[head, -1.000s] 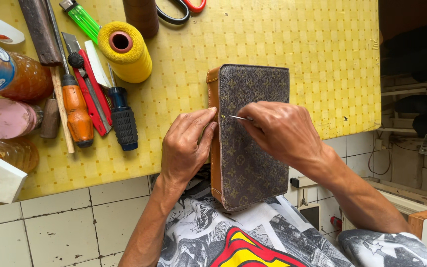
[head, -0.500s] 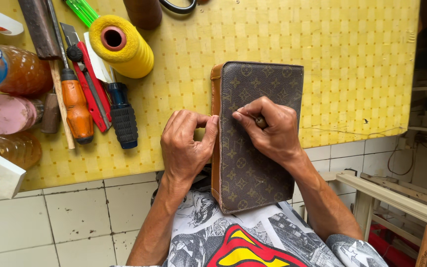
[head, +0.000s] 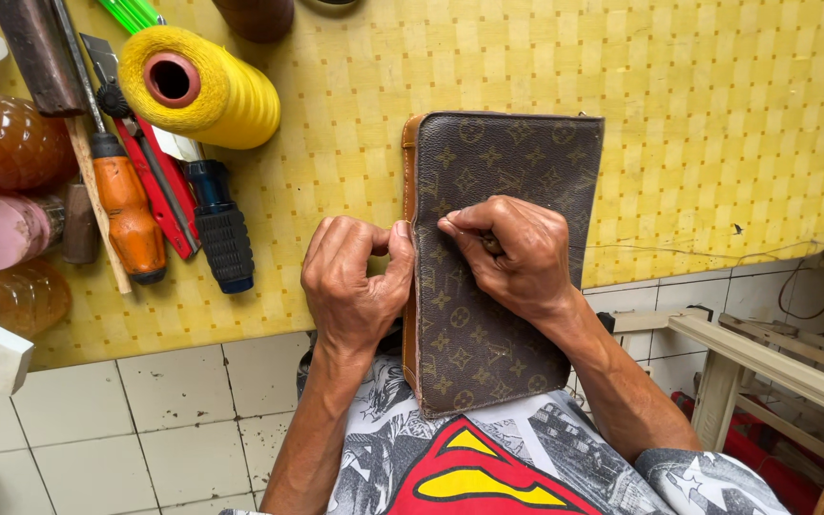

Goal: The person hand-sews the edge of a brown leather wallet using a needle and yellow thread. They repeatedly pass the needle through pre-punched holes along the wallet's edge, pulling the thread tight to secure the stitching. The person rotates the wallet to continue the seam along different sides.

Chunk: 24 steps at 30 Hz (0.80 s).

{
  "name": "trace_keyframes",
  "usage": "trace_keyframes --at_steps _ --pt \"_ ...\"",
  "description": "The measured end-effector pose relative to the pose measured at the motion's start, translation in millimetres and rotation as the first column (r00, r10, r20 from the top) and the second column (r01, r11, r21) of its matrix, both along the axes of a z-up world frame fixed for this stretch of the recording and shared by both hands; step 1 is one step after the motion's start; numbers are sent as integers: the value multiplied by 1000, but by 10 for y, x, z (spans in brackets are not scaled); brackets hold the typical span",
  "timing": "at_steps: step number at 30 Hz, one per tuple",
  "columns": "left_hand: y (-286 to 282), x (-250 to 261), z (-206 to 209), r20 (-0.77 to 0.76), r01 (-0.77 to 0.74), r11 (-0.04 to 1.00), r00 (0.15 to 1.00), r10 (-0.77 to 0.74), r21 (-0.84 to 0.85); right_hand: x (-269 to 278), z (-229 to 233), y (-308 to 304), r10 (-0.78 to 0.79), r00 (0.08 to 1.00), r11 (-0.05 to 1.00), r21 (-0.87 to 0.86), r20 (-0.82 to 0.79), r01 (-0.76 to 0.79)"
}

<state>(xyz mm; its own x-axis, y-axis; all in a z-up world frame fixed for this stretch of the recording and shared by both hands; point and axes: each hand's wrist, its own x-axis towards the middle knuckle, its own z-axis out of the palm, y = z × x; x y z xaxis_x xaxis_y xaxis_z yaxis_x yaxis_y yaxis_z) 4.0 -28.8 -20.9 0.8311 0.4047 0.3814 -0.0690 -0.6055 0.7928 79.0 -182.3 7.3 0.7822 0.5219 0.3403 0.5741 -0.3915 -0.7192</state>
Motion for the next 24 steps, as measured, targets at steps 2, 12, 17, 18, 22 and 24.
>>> trace_keyframes --at_steps 2,12,17,18,22,24 --pt "3 5 3 14 8 1000 1000 -8 5 -4 14 -24 -10 1000 1000 7 -6 10" --pt "294 -676 396 -179 18 989 984 9 146 -23 520 -1709 -456 890 633 -697 16 337" --pt "386 -992 534 -355 32 999 935 -18 34 -62 59 -3878 -574 791 376 -790 213 485" --pt "386 -1002 569 -364 41 996 929 -66 -77 -219 -70 -4550 -503 796 254 -824 335 507" --pt "316 -614 598 -309 55 916 932 -190 -397 -298 788 -2499 -266 868 385 -779 419 494" --pt "285 -352 625 -302 59 727 885 -356 -684 -211 919 -1768 -394 919 744 -575 36 341"
